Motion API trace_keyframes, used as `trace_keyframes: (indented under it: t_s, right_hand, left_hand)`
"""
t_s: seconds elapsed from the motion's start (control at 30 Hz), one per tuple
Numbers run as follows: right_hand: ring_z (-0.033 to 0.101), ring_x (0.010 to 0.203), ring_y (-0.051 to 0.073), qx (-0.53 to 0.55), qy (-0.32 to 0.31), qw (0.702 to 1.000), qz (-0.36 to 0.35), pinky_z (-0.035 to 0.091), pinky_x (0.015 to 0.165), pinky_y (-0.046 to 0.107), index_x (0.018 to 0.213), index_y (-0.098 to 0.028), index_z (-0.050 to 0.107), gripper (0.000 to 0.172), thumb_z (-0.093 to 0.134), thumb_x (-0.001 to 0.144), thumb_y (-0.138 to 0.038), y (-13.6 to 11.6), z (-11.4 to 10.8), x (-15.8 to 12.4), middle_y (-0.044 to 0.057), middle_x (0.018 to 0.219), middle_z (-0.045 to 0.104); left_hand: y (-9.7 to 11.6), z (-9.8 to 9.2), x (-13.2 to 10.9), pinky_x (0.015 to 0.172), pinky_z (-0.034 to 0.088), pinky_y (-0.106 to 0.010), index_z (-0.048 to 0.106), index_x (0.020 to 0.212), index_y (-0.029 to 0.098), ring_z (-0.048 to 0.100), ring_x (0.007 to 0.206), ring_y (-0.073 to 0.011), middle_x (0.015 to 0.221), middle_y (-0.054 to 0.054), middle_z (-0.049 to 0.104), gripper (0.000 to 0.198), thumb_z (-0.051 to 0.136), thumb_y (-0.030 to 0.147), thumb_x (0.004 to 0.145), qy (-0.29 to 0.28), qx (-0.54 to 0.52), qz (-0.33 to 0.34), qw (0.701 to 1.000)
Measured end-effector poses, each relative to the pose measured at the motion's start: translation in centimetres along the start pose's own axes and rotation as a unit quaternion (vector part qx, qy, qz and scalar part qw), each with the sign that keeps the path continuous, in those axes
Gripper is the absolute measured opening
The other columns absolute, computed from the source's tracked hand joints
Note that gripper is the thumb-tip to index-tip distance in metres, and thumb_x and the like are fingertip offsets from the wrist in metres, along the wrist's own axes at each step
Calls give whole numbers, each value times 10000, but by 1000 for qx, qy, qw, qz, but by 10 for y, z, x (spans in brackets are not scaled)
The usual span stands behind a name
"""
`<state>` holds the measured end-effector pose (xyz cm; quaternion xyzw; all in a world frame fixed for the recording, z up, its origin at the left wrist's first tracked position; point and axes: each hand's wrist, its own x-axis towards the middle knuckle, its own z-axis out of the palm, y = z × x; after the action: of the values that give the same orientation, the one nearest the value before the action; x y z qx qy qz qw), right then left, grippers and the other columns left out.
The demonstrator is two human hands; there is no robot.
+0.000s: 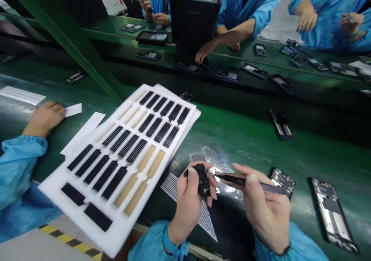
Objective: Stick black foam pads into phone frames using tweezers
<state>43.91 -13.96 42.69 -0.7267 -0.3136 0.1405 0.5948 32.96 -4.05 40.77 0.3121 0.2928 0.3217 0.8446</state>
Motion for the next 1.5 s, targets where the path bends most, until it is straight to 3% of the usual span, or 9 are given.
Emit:
trace_keyframes:
  t_s: [0.6, 0.8, 0.93, 1.03, 1.1, 1.2, 1.3, 1.4, 1.5]
  right_hand:
    - [775, 928, 245, 2, 13, 999, -30, 641, 857, 384, 1175, -270, 753, 268, 569, 999, -355, -10, -1, -32, 58, 1029, 802]
    - [761, 989, 260, 0, 3, 999, -44, 633, 882, 402, 1244, -272, 721, 297, 544, 1011, -325, -9, -1, -39, 60, 1050, 797]
    - [754, 1010, 275, -2, 6, 999, -52, 624, 891, 410, 1260, -273, 713, 306, 588, 988, -337, 5, -10, -38, 72, 1068, 792]
    - [775, 903, 275, 52, 72, 996, 15, 646, 746, 386, 1227, -223, 707, 332, 576, 992, -416, 31, -28, -21, 101, 965, 797]
    - [780, 788, 265, 82, 90, 990, 71, 636, 615, 348, 1129, -177, 716, 377, 584, 974, -494, 53, -40, -4, 103, 838, 787]
    - [760, 654, 245, 77, 14, 991, 110, 626, 550, 336, 945, -160, 706, 441, 647, 896, -594, 83, -47, 15, 100, 739, 771]
    - [746, 620, 229, 62, -51, 990, 116, 642, 598, 353, 908, -175, 685, 460, 615, 900, -629, 101, -42, 18, 104, 740, 776]
    - [742, 640, 220, 37, -65, 992, 98, 641, 642, 351, 917, -181, 688, 441, 576, 933, -607, 110, -37, 15, 93, 753, 772]
    - [729, 645, 206, 22, -87, 993, 82, 629, 654, 333, 937, -185, 699, 397, 552, 970, -552, 114, -38, 12, 75, 750, 760]
  left_hand:
    - [4, 10, -31, 401, 420, -173, 684, 954, 158, 570, 537, -116, 684, -20, 623, 412, 602, 561, 925, -24, 7, -5, 1000]
    - [1, 6, -36, 453, 437, -185, 708, 1016, 151, 603, 602, -125, 739, -27, 641, 267, 680, 386, 892, -51, 21, -9, 998]
    - [1, 10, -36, 428, 414, -180, 682, 1018, 142, 566, 567, -108, 713, -12, 620, 259, 662, 369, 894, 13, -2, -14, 1000]
    - [4, 8, -30, 451, 424, -180, 633, 1075, 177, 553, 583, -99, 744, 11, 600, 247, 627, 375, 928, 121, 23, 65, 990]
    - [4, -1, -24, 494, 450, -192, 598, 1142, 207, 552, 612, -104, 764, 21, 592, 237, 585, 363, 964, 157, 129, 129, 971]
    - [-4, -16, -16, 652, 526, -252, 582, 1207, 228, 617, 739, -142, 874, -12, 643, 226, 521, 263, 992, 71, 424, 180, 885]
    - [-19, -24, -11, 800, 550, -335, 560, 1302, 210, 654, 915, -206, 1017, -65, 665, 427, 444, 43, 926, -73, 704, 211, 674]
    - [-33, -22, -6, 848, 557, -377, 496, 1412, 191, 649, 1016, -237, 1233, -107, 647, 673, 431, -85, 801, -132, 836, 229, 481]
    - [-44, -19, 1, 807, 577, -399, 494, 1442, 201, 656, 1010, -248, 1500, -108, 517, 774, 457, -106, 732, -163, 876, 224, 396]
